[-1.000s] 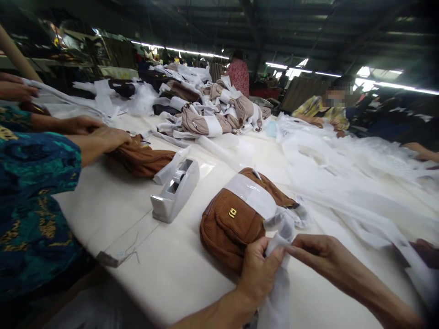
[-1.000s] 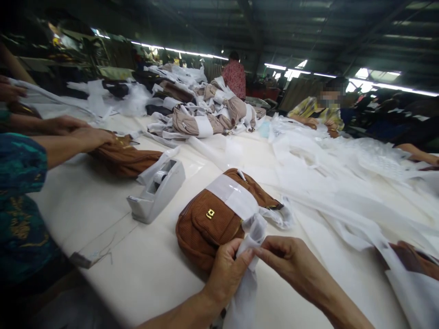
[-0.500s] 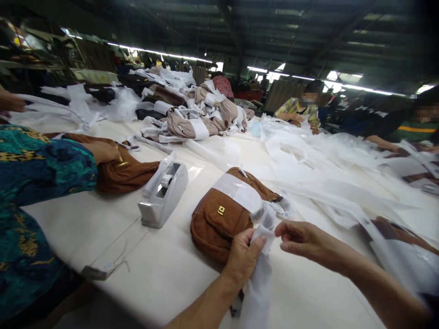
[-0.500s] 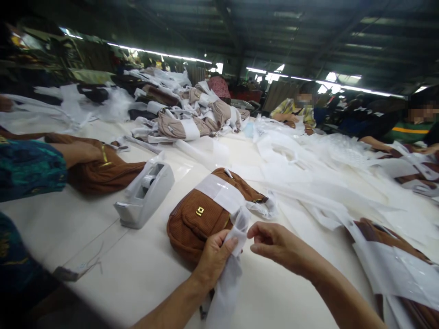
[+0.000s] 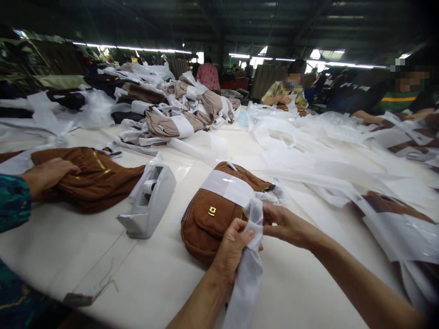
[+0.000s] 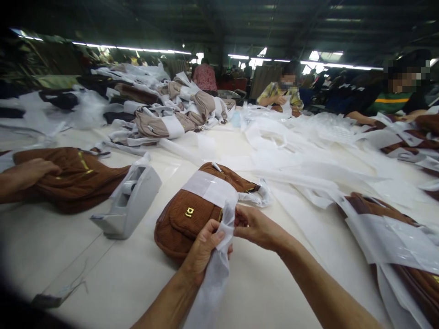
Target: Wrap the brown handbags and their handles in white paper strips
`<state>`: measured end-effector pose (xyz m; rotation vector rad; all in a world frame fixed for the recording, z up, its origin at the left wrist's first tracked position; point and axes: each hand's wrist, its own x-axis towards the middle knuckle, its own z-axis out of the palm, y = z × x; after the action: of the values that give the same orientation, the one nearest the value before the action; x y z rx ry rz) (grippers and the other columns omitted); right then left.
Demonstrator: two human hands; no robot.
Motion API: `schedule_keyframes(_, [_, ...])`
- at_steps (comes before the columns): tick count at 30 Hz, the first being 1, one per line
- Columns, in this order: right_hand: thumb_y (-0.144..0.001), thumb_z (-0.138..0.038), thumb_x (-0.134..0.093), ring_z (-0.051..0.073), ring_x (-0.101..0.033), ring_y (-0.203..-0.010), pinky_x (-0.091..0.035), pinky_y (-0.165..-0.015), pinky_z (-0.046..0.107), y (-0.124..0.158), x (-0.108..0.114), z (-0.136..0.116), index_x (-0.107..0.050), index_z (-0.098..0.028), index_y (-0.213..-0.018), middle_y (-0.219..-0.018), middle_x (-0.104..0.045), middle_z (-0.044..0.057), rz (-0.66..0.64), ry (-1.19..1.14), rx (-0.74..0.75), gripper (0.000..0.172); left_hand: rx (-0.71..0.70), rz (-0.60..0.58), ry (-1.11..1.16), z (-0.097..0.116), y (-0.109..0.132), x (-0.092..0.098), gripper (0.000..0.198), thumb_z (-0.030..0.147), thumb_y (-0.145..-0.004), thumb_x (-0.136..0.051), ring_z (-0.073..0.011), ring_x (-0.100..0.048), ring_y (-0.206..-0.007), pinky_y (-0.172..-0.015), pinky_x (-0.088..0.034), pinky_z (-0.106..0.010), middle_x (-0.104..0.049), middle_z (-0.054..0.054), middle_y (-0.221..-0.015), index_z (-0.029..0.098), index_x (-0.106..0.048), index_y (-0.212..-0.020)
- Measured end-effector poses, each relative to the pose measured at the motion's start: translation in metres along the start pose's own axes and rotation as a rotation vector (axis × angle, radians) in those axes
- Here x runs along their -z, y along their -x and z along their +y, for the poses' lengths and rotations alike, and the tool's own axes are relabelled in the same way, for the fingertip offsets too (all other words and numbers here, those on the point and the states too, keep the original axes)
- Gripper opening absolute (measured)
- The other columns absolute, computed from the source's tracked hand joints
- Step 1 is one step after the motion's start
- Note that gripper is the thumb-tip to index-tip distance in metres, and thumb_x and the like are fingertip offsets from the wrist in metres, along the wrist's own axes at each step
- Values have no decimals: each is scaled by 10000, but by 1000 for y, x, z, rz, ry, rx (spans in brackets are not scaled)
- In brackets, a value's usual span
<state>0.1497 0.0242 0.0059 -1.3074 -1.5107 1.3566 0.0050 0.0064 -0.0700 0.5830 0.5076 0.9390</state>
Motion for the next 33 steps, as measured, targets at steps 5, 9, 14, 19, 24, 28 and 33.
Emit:
schedule_keyframes(5, [-718,-254,-631,113,-472,-563,-356,-539,225,7,-15,28,-583,-183,-881,-632,-551,-33,172,95,62,184,-32,3,-25,-1,-3,3,389,402,-749,-630,-82,-477,-468,-438,-320,-146,-563,10,-607,197,-396,-982])
schedule_keyframes(9, [-771,-291,-550,111,-434,-571,-352,-545,231,26,-26,38,-598,-166,-757,-606,-521,-20,236,-138,-69,135,-150,0,-125,-2,1,-3,564,401,-756,-639,-113,-542,-582,-563,-404,-201,-593,-11,-705,196,-320,-1174])
schedule_keyframes(14, [-809,-409,-517,163,-520,-761,-413,-721,287,38,-28,31,-620,-171,-873,-796,-602,23,132,-308,-87,268,-245,26,-538,-6,5,-7,563,364,-807,-584,-149,-550,-669,-637,-405,-238,-602,-30,-729,173,-328,-1271])
schedule_keyframes(19, [-741,-447,-609,190,-546,-810,-412,-772,288,35,-28,40,-607,-154,-947,-822,-632,35,256,-316,-74,359,-257,12,-686,-5,8,-6,524,374,-842,-520,-168,-557,-745,-683,-411,-255,-618,-51,-835,180,-344,-1295])
schedule_keyframes(24, [-733,-483,-601,142,-493,-665,-386,-607,227,35,-32,46,-579,-172,-784,-692,-576,-15,435,-96,-41,316,-192,-21,-748,1,15,-4,311,399,-828,-518,-170,-531,-797,-686,-396,-235,-596,-45,-853,136,-601,-971])
schedule_keyframes(28, [-742,-526,-558,115,-429,-569,-348,-520,215,36,-38,45,-523,-179,-673,-576,-491,-36,520,85,-29,355,-180,38,-784,-2,15,-8,258,347,-790,-549,-151,-503,-724,-620,-378,-222,-587,-36,-793,114,-611,-882])
schedule_keyframes(33, [-723,-563,-525,148,-508,-579,-377,-513,220,45,-26,63,-565,-196,-705,-575,-558,-17,586,415,-76,369,-101,132,-772,-12,18,-13,263,315,-718,-587,-125,-475,-639,-525,-338,-209,-567,-6,-732,113,-633,-880])
